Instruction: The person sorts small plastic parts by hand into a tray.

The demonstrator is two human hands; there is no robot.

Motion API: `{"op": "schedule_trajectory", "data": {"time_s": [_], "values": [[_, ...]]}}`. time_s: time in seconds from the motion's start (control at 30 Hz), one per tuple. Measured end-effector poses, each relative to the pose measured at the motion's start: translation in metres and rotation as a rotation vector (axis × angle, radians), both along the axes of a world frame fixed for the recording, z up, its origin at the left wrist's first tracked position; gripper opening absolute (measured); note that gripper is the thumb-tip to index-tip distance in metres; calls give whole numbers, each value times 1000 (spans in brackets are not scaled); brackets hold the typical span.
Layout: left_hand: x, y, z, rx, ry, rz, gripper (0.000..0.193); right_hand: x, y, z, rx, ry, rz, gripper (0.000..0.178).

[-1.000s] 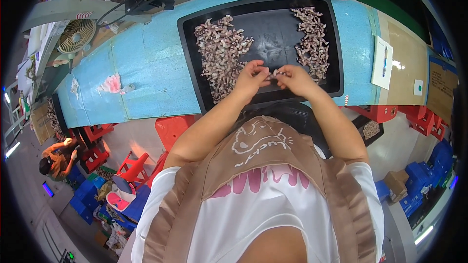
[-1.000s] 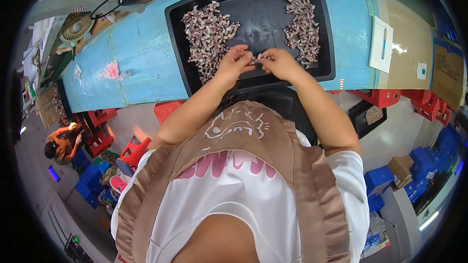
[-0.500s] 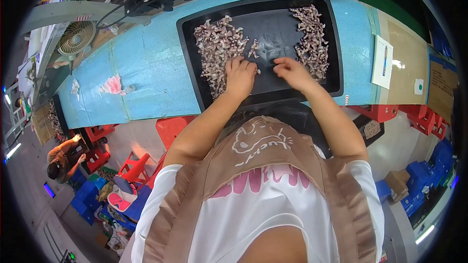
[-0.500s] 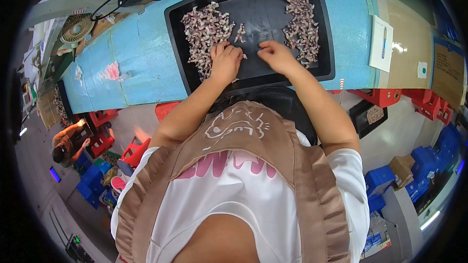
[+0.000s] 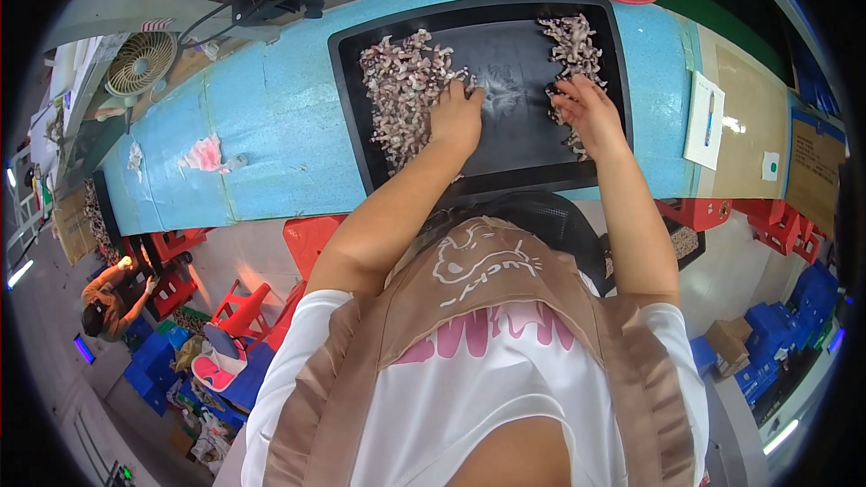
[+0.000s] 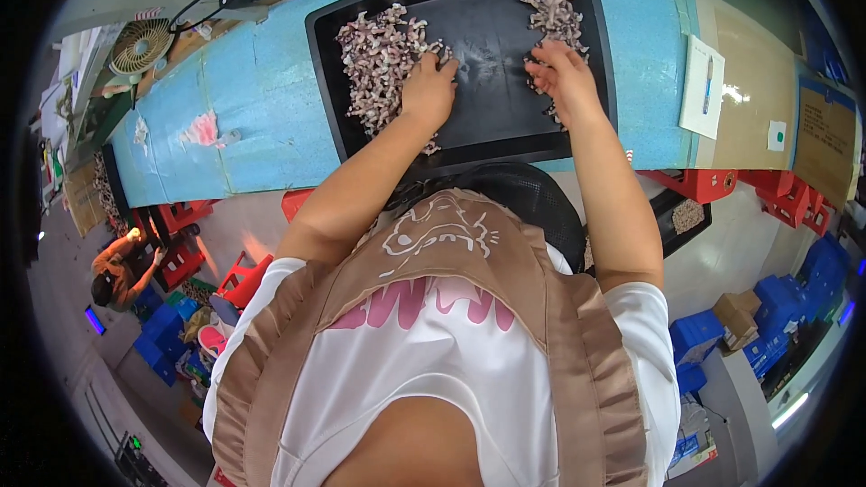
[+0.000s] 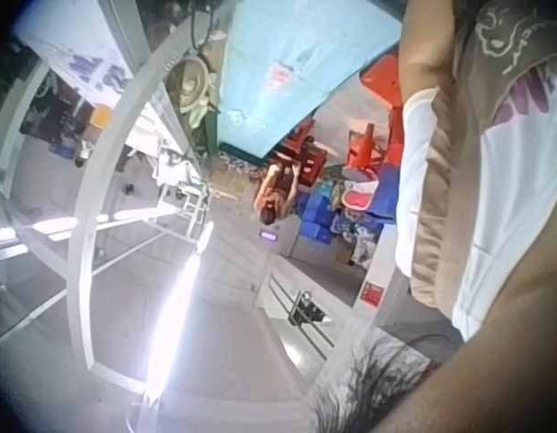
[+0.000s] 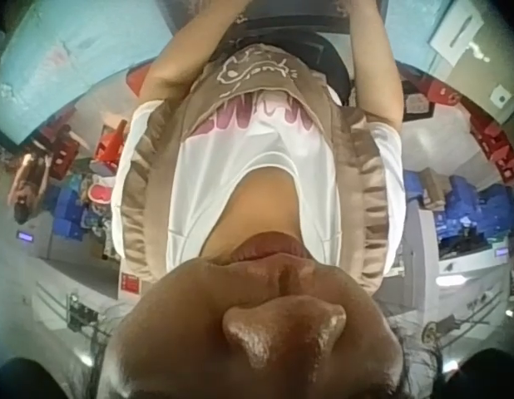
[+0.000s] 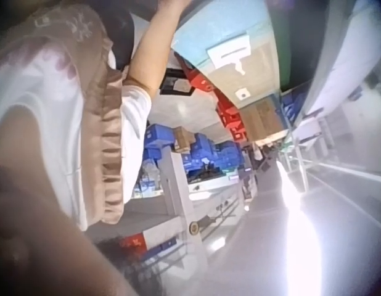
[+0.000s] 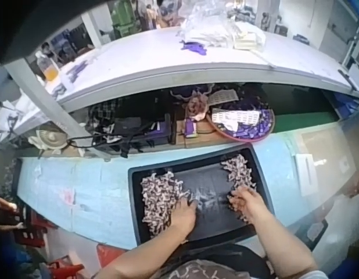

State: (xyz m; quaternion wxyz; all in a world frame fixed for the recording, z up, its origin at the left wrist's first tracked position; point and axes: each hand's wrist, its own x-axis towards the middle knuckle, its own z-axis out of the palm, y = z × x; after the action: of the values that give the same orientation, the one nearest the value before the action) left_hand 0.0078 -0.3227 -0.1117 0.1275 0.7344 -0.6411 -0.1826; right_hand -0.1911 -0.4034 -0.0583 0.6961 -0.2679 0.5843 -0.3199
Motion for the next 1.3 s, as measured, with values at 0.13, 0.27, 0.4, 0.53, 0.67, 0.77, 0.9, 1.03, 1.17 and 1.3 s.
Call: {"op": "schedule_trajectory", "data": {"time_s": [0.13,0.27,0.4,0.53,0.67,0.77,0.9,1.03,1.17,1.3], "values": [[-7,1,1,90,101,-43,34,-1,12,-15,51,138,263,31],[-28,12,37,-91,476,-157,37,27,31,-12,153,167,303,28],[-30,10,37,-113,610,-125,39,15,17,-24,66,138,340,21],[2,-14,24,-270,40,-41,42,-6,-11,-11,-235,343,94,20],[26,-28,2,-265,-352,-30,28,-13,-17,-15,-593,650,-121,26],[23,-24,5,-341,-283,-63,16,-12,0,-25,-611,642,211,31],[-6,-9,27,-276,223,-78,16,11,32,-31,-508,444,506,38],[-29,-10,38,112,870,139,21,20,34,-36,-299,115,567,39],[-24,-12,20,21,965,232,26,11,24,-27,-57,192,580,26],[-10,-3,15,-118,184,-148,38,-11,8,-11,-9,-166,-72,27]]}}
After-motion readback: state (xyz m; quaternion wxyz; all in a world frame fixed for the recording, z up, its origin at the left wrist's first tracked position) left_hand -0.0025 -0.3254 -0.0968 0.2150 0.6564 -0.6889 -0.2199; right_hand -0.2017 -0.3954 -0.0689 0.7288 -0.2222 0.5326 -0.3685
